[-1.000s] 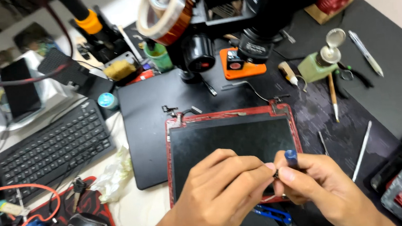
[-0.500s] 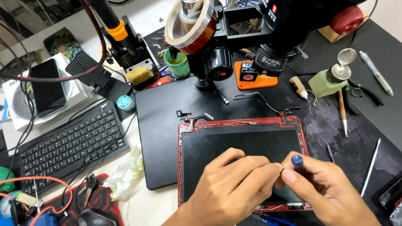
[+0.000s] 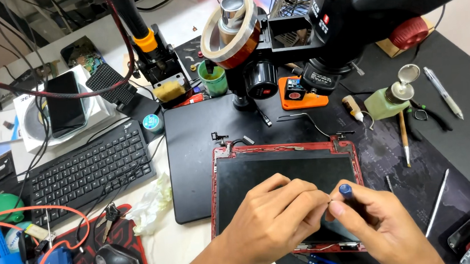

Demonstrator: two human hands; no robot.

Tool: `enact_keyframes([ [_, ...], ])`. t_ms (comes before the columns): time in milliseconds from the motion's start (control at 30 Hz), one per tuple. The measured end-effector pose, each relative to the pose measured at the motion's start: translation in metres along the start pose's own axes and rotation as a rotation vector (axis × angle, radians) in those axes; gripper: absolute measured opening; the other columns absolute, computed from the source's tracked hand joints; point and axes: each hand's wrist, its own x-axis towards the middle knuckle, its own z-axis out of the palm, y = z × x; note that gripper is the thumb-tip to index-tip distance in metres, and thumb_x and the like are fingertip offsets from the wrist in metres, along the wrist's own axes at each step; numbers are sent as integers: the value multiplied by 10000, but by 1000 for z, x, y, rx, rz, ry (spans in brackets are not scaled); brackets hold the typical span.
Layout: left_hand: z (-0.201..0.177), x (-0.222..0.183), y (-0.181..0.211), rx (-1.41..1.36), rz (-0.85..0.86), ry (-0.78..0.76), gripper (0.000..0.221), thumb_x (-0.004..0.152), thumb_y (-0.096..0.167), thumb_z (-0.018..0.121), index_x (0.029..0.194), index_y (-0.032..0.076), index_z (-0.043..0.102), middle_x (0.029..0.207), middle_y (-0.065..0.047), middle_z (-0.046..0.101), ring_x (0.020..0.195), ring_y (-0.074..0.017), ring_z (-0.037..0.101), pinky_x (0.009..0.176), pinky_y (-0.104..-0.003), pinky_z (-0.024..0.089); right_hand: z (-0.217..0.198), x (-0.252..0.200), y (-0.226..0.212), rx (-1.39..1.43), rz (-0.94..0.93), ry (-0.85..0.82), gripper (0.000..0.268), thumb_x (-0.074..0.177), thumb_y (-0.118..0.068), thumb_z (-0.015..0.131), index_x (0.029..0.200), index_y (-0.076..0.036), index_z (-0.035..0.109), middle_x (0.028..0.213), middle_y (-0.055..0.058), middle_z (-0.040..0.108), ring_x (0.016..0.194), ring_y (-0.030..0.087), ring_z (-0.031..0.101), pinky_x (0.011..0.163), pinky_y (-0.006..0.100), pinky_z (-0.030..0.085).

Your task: The person uses a screwdriver to unscrew components from a red laptop with the screen removed, then lifts and separates the display panel from the base. They set the panel aside, reposition the open laptop base exposing the motherboard, and manipulate small connectors and parts on the board by hand while picking up and handling a small component.

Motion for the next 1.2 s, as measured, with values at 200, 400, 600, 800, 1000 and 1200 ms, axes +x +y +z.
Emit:
enact_keyframes([
  [200,0,5,-7,-152,-154,-43,185,897,26,746,1036,21,625,956,-84,651,800,-240,634,749,-336,500,3,5,-22,-228,-104,53,188,879,-210,719,858,-31,664,636,-67,473,603,37,353,450,253,338],
  [400,10,-4,-21,-390,-480,-30,83,1028,70,529,1033,-5,496,880,-122,565,759,-248,575,735,-342,498,7,36,-47,-699,90,69,333,848,-318,771,997,-39,668,505,159,456,474,271,398,478,407,362],
  [600,23,-5,-44,-632,-710,-112,193,1052,181,546,988,-1,556,806,-67,621,687,-117,620,628,-269,492,12,47,-37,-856,109,35,350,888,-384,700,1053,-79,655,621,175,628,610,403,624,589,492,470],
  [800,36,-17,-79,-943,-794,-40,200,1012,202,631,1013,5,666,956,-54,699,769,-127,692,681,-259,519,0,40,-45,-652,-11,145,325,948,-352,617,1102,-66,619,794,155,679,693,294,639,622,429,518],
  [1000,41,-26,-97,-1351,-973,19,180,987,177,699,1046,14,653,964,-96,699,798,-187,718,735,-310,558,-9,10,-74,-696,-428,489,244,948,-54,678,1186,-8,650,979,157,681,864,232,702,773,336,545],
  [1200,59,-32,-103,-1575,-969,139,190,1009,90,668,1165,-17,662,1065,-166,720,961,-239,734,924,-365,584,-1,-2,-69,-46,-593,583,224,1022,84,573,1200,36,446,1148,201,673,1135,307,726,1030,382,613],
])
